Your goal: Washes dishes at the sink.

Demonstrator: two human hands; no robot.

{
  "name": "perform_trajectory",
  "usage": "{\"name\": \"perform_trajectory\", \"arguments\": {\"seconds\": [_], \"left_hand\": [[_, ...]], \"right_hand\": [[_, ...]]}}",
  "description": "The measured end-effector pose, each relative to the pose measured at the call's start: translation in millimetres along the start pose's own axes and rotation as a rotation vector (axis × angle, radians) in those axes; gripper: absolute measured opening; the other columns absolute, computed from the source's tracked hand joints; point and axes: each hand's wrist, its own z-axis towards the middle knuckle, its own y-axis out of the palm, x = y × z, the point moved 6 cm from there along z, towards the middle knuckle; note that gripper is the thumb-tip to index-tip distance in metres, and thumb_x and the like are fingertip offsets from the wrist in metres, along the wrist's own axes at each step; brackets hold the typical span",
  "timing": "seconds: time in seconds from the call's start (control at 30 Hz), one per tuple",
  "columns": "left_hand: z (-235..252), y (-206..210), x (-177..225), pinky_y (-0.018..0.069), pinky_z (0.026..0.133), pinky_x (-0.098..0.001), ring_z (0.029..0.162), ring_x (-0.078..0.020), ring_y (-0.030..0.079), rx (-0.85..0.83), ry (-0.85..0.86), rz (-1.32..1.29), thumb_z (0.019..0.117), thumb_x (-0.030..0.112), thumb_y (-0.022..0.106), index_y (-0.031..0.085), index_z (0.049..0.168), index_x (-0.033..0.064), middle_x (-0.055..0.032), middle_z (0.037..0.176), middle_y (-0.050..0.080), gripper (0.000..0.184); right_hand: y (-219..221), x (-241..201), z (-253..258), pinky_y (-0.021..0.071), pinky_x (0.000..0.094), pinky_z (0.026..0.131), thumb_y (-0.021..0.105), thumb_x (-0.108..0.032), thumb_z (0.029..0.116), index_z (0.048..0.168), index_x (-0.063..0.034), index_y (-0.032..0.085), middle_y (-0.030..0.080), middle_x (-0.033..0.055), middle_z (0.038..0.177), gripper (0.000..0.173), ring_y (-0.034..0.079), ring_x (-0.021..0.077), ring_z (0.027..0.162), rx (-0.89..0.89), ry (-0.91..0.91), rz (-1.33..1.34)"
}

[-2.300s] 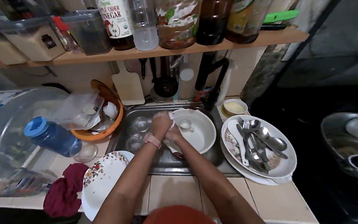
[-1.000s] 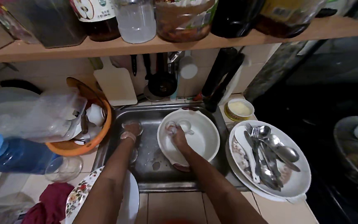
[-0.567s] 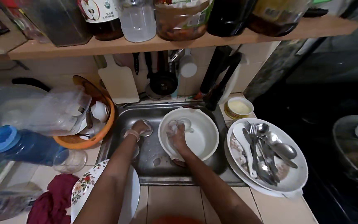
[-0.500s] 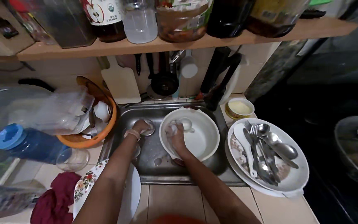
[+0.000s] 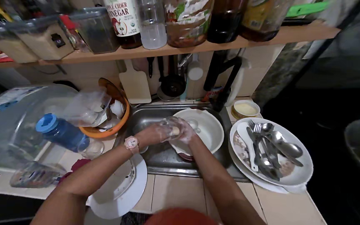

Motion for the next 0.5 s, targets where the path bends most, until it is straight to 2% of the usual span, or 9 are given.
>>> {"name": "perform_trajectory", "arguments": {"seconds": [0.07,0.1,0.17,0.23,0.27,0.33,0.4,0.43,0.5], "left_hand": [[5.2,1.4,1.2,0.0321,0.121,-0.0471,0.144,-0.0352,0.045,0.036,-0.088,-0.003,0.1078,0.007,0.043,0.054,0.143,-0.0041,-0.022,0.15,0.052,0.038],[8.7,1.4,2.9,0.0307,0.122,-0.0471,0.145,-0.0353,0.043,0.047,-0.118,-0.014,0.1075,0.007,0.044,0.055,0.142,-0.0032,-0.0215,0.151,0.051,0.038],[15.4,3.9,9.8,0.0292,0.121,-0.0535,0.145,-0.0412,0.042,-0.042,-0.154,-0.031,0.1037,0.003,0.05,0.056,0.141,-0.0034,-0.0251,0.15,0.05,0.039],[21.6,7.2,16.5,0.0341,0.115,-0.062,0.137,-0.0479,0.047,-0.12,-0.188,-0.19,0.0947,0.0,0.062,0.059,0.138,-0.0053,-0.0313,0.143,0.054,0.043],[23.6,4.6,21.4,0.0371,0.113,-0.0594,0.134,-0.0449,0.051,-0.115,-0.242,-0.353,0.0937,0.002,0.065,0.058,0.137,-0.0061,-0.0308,0.14,0.056,0.045],[27.5,-7.1,33.6,0.0453,0.108,-0.042,0.121,-0.0279,0.06,0.017,-0.402,-0.815,0.095,0.001,0.067,0.056,0.135,-0.0085,-0.0241,0.131,0.061,0.043],[35.2,-13.8,44.7,0.0551,0.084,-0.0279,0.092,-0.0129,0.064,0.266,-0.528,-1.364,0.0964,-0.004,0.061,0.052,0.132,-0.0047,-0.0121,0.109,0.065,0.037],[39.8,-16.2,50.9,0.0559,0.075,-0.0276,0.083,-0.0117,0.064,0.331,-0.556,-1.529,0.0967,-0.005,0.059,0.051,0.133,-0.0019,-0.0096,0.102,0.065,0.037],[49.0,-18.1,58.0,0.0551,0.076,-0.0281,0.084,-0.0126,0.063,0.295,-0.556,-1.472,0.0965,-0.008,0.058,0.05,0.138,-0.0027,-0.012,0.107,0.064,0.042]], "right_hand": [[8.6,-8.1,-12.9,0.0604,0.0339,0.074,0.043,-0.024,0.1075,0.124,-0.004,0.059,0.071,0.0075,0.095,0.031,0.069,0.0167,0.082,-0.011,-0.072,-0.094],[11.6,-11.8,-17.7,0.0599,0.0313,0.072,0.047,-0.022,0.1046,0.122,-0.0041,0.059,0.07,0.0061,0.092,0.027,0.069,0.0144,0.08,0.001,-0.106,-0.113],[9.6,-19.0,-24.2,0.0584,0.0298,0.071,0.051,-0.021,0.1018,0.125,-0.0035,0.056,0.068,0.006,0.092,0.03,0.067,0.0127,0.078,0.054,-0.162,-0.158],[3.4,-26.0,-30.4,0.0551,0.031,0.077,0.047,-0.019,0.1044,0.135,-0.0043,0.052,0.066,0.0068,0.101,0.034,0.064,0.0123,0.085,0.124,-0.201,-0.234],[0.4,-29.1,-34.2,0.054,0.0333,0.081,0.046,-0.018,0.1051,0.14,-0.0045,0.049,0.065,0.0094,0.107,0.038,0.063,0.0143,0.091,0.147,-0.212,-0.261],[-5.2,-35.6,-42.4,0.0535,0.0349,0.084,0.046,-0.018,0.1043,0.147,-0.0031,0.041,0.062,0.0127,0.115,0.045,0.061,0.0162,0.095,0.161,-0.248,-0.303],[-14.9,-40.8,-48.0,0.0549,0.0336,0.08,0.052,-0.021,0.0997,0.148,-0.0042,0.039,0.063,0.0131,0.115,0.053,0.063,0.0158,0.092,0.176,-0.298,-0.327],[-19.9,-43.0,-51.0,0.0557,0.0325,0.076,0.053,-0.022,0.0992,0.148,-0.0048,0.039,0.064,0.0125,0.111,0.054,0.064,0.0151,0.088,0.188,-0.32,-0.325],[-27.8,-47.1,-58.9,0.0562,0.031,0.071,0.051,-0.024,0.0979,0.146,-0.0055,0.041,0.066,0.0103,0.105,0.052,0.065,0.0135,0.083,0.215,-0.353,-0.302]]}}
